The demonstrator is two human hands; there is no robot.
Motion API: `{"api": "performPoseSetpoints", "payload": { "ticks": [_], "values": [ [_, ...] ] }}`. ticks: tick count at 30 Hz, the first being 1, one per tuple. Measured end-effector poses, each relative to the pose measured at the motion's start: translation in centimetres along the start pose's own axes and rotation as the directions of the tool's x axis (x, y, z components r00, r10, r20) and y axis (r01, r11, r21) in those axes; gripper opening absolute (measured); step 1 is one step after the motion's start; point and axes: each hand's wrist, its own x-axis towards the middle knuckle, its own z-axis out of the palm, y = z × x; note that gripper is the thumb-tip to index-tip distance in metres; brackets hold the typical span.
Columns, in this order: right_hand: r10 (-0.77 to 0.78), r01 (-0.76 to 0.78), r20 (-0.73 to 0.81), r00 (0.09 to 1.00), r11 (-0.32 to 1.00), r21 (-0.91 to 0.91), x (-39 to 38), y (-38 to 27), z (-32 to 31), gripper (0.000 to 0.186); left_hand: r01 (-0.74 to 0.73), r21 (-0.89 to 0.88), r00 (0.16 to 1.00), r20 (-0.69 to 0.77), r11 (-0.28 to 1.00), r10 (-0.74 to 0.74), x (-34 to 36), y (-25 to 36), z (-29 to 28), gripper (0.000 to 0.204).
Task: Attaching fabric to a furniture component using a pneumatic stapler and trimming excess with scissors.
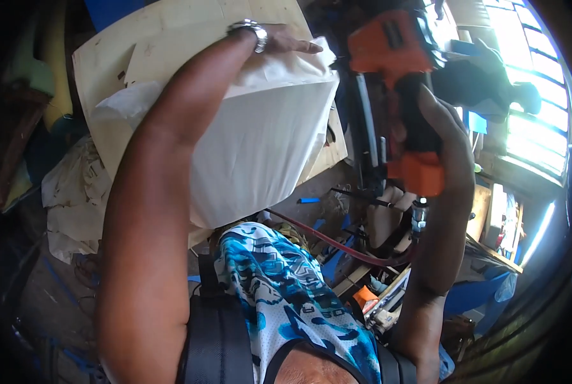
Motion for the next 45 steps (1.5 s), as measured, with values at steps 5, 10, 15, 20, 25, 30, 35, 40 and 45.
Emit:
{"api": "performPoseSetpoints", "payload": {
  "ticks": [5,10,15,20,25,30,35,40,45],
  "values": [
    [0.036,-0.037,0.017,0.999,0.997,0.064,-2.0,0.1,-1.3,0.044,0.015,-0.088,0.953,0.302,0.996,0.012,-5.9,-1.1,-4.5,0.058],
    [0.113,-0.118,0.061,0.992,0.989,0.086,0.7,1.9,1.8,0.044,-0.090,-0.020,0.964,-0.254,0.996,0.082,-9.2,-2.0,-0.3,0.037],
    [0.137,-0.135,0.016,0.990,0.987,-0.083,2.4,2.0,2.8,0.044,-0.074,0.232,0.981,-0.156,0.970,0.113,-8.7,0.0,-0.6,0.036],
    [0.164,-0.144,0.064,0.984,0.960,-0.239,3.3,1.4,3.2,0.057,-0.113,0.260,0.989,-0.068,0.959,0.134,-9.9,1.3,-1.1,0.037],
    [0.178,-0.157,0.065,0.982,0.957,-0.246,3.3,0.9,3.1,0.054,-0.168,0.304,0.974,-0.096,0.938,0.205,-9.3,0.3,-0.3,0.036],
    [0.202,-0.160,0.106,0.974,0.936,-0.313,3.5,0.5,2.4,0.059,-0.195,-0.030,0.973,-0.136,0.980,0.189,-8.7,0.8,-0.2,0.033],
    [0.225,-0.175,0.085,0.971,0.904,-0.390,2.8,-0.8,2.5,0.064,-0.161,0.017,0.973,-0.163,0.987,0.161,-9.8,0.9,-0.3,0.035],
    [0.132,-0.141,-0.051,0.990,0.959,-0.246,-0.2,-2.3,2.0,0.063,-0.156,0.109,0.959,-0.222,0.982,0.177,-10.0,1.8,-0.2,0.037],
    [0.088,-0.099,-0.073,0.993,0.982,-0.162,-3.1,-1.9,1.9,0.061,-0.178,0.203,0.949,-0.224,0.963,0.223,-10.6,2.1,-0.1,0.036]
  ]
}}
